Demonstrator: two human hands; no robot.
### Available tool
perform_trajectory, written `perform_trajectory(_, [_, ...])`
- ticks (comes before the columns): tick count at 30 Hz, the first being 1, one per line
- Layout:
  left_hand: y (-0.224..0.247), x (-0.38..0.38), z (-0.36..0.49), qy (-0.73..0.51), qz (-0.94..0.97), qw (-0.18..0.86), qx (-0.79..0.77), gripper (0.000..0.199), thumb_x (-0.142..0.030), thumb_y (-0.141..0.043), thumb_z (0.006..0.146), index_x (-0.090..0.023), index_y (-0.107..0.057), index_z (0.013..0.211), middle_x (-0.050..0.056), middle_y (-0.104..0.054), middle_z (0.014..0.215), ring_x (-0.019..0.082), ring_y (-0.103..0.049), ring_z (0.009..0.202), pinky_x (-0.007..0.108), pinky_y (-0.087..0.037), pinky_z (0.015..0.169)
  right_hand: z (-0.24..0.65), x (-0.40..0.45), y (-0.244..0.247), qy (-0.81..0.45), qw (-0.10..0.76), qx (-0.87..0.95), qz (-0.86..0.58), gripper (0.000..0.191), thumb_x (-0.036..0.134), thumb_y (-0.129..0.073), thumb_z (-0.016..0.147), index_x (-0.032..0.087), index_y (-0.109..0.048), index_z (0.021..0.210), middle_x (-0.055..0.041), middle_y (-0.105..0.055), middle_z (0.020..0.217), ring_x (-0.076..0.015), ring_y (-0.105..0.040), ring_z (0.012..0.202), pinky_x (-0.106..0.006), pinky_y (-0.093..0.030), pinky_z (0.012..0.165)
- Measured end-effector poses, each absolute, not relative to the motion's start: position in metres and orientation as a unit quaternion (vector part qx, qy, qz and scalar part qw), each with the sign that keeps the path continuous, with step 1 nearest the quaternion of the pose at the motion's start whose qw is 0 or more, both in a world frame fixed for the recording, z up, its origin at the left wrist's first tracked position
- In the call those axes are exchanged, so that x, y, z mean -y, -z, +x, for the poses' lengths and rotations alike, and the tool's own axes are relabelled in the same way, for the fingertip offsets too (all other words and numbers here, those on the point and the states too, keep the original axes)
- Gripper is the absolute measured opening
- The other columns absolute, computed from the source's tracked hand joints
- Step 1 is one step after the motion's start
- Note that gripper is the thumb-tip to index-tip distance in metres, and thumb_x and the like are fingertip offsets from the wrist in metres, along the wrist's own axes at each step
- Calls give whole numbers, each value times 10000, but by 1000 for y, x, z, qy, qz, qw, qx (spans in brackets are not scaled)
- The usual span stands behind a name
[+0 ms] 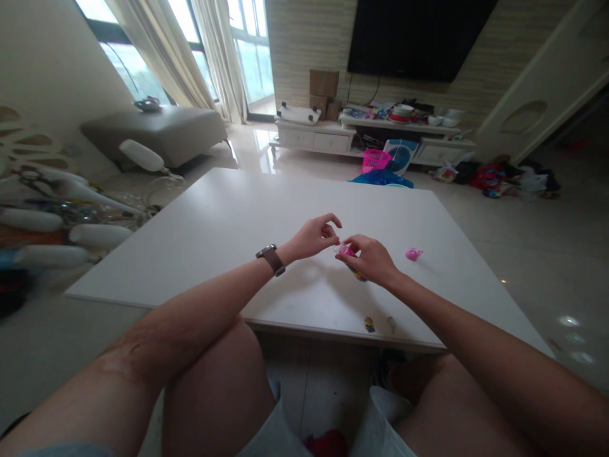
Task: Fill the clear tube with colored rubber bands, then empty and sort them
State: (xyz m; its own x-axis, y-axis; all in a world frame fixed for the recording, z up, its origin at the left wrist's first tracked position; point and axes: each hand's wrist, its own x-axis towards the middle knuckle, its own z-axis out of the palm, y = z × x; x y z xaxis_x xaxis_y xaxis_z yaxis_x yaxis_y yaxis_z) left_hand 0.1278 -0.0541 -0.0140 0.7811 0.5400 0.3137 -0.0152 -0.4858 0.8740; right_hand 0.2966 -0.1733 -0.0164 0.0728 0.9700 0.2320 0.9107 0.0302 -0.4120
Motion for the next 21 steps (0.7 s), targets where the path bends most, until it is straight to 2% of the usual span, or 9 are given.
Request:
perform_trajectory(3, [18,35,124,-326,789,477,-207,200,-150,-633,802,-165,-609,1000,37,-751,761,162,-718,735,264,-519,704,297,173,16,-59,237,684,-687,284,448,-755,878,207,-736,1026,-66,-770,988,-222,-686,845,-328,-457,770])
perform_trajectory(7, [31,-12,104,-352,765,405,-356,159,-138,-639,769,-153,-665,925,35,-735,748,146,-673,694,265,-504,703,299,173,16,-59,243,686,-683,280,434,-756,879,214,-737,1051,-65,-771,1018,-215,-686,850,-327,-461,783])
perform_trajectory(11, [56,-40,80,-232,785,329,-471,64,-190,-744,724,-152,-722,770,52,-731,757,157,-628,705,274,-457,681,301,172,18,-61,243,688,-681,277,426,-754,881,213,-739,1057,-64,-770,1039,-212,-685,848,-331,-465,785])
perform_trajectory(14, [77,-37,79,-129,796,322,-497,117,-230,-799,689,-153,-711,692,48,-699,676,166,-598,660,282,-426,638,301,172,18,-59,244,689,-680,286,430,-754,881,208,-744,1061,-67,-771,1032,-213,-686,844,-336,-467,789])
perform_trajectory(21, [90,-26,95,-120,834,261,-471,100,-162,-691,773,-146,-670,677,58,-679,678,152,-553,655,267,-399,640,300,171,14,-52,217,696,-683,262,411,-762,881,210,-746,1049,-51,-765,1010,-190,-670,788,-320,-446,748])
